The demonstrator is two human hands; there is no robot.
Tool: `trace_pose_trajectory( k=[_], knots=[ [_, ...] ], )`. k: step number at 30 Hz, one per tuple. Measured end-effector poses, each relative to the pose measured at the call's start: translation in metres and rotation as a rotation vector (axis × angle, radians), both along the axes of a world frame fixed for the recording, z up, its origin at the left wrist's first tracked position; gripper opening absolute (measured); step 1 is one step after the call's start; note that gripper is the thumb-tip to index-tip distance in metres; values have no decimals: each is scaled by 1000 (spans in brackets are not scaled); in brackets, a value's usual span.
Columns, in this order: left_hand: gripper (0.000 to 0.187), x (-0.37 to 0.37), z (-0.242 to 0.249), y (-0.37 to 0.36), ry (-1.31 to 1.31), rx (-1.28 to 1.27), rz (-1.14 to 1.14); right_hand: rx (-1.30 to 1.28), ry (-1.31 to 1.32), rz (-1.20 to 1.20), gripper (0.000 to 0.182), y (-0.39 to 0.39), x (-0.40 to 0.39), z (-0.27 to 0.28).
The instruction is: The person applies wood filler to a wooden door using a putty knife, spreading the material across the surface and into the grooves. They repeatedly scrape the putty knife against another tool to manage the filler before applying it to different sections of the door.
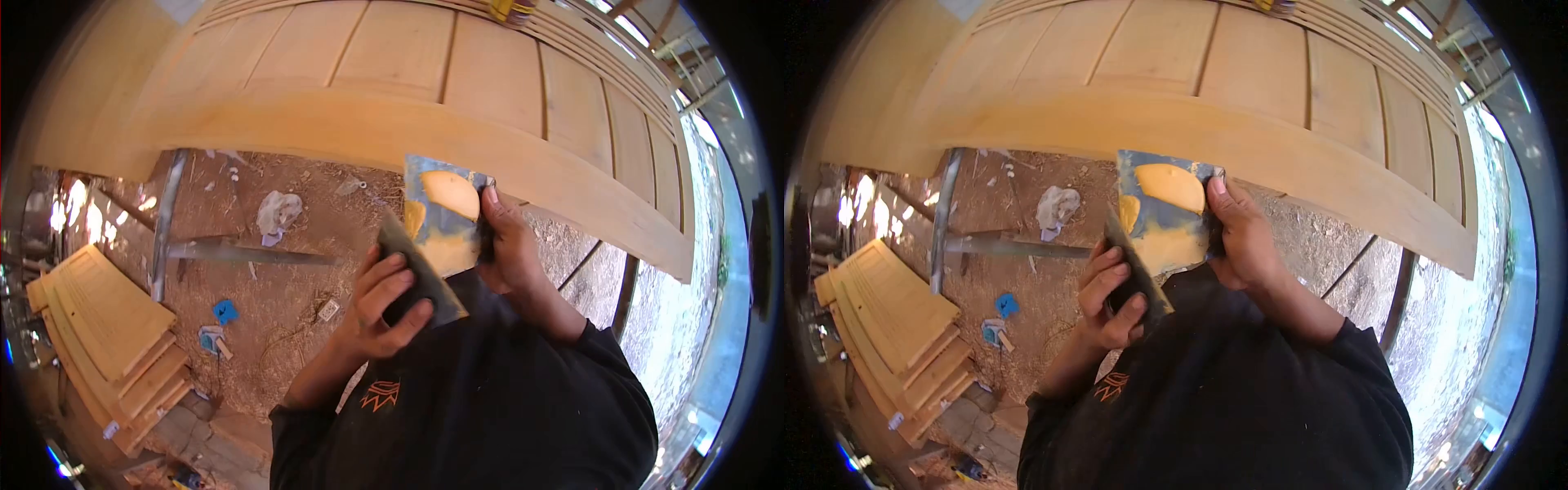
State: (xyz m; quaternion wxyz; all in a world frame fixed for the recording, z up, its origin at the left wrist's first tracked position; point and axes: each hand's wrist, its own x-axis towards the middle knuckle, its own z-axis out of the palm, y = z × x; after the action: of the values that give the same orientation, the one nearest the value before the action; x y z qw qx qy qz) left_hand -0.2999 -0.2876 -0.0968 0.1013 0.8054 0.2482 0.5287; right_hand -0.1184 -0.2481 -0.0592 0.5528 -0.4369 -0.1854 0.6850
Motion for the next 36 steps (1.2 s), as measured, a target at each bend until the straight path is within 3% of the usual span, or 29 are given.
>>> trace_pose_trajectory(
  k=[2,5,9,13,14,17,21,26,29,36],
  knots=[
    [25,-8,-42,8,-9,-30,189,-17,26,63,35,9,-8,-1],
    [32,-46,-59,14,263,-415,371,-22,0,221,35,26,-7,-24],
    [35,-64,-26,16,0,-487,519,-7,-2,226,36,56,-38,-24],
    [41,-54,-1,41,-28,-242,384,-24,70,291,36,98,-60,-31],
    [45,-55,-19,57,18,-215,347,-4,87,326,35,110,-63,-33],
    [50,-75,-47,101,107,-758,464,-28,246,254,35,148,-62,-31],
    [49,-90,-17,147,44,-688,568,68,177,217,35,192,-47,-35],
    [39,-105,5,197,-635,-1052,683,-6,217,171,42,228,-36,-68],
    [39,-125,-5,221,-1302,-1210,309,-45,212,111,42,242,-36,-69],
    [39,-169,-18,256,-1468,-1520,154,-93,256,-47,40,255,-30,-97]
  ],
)
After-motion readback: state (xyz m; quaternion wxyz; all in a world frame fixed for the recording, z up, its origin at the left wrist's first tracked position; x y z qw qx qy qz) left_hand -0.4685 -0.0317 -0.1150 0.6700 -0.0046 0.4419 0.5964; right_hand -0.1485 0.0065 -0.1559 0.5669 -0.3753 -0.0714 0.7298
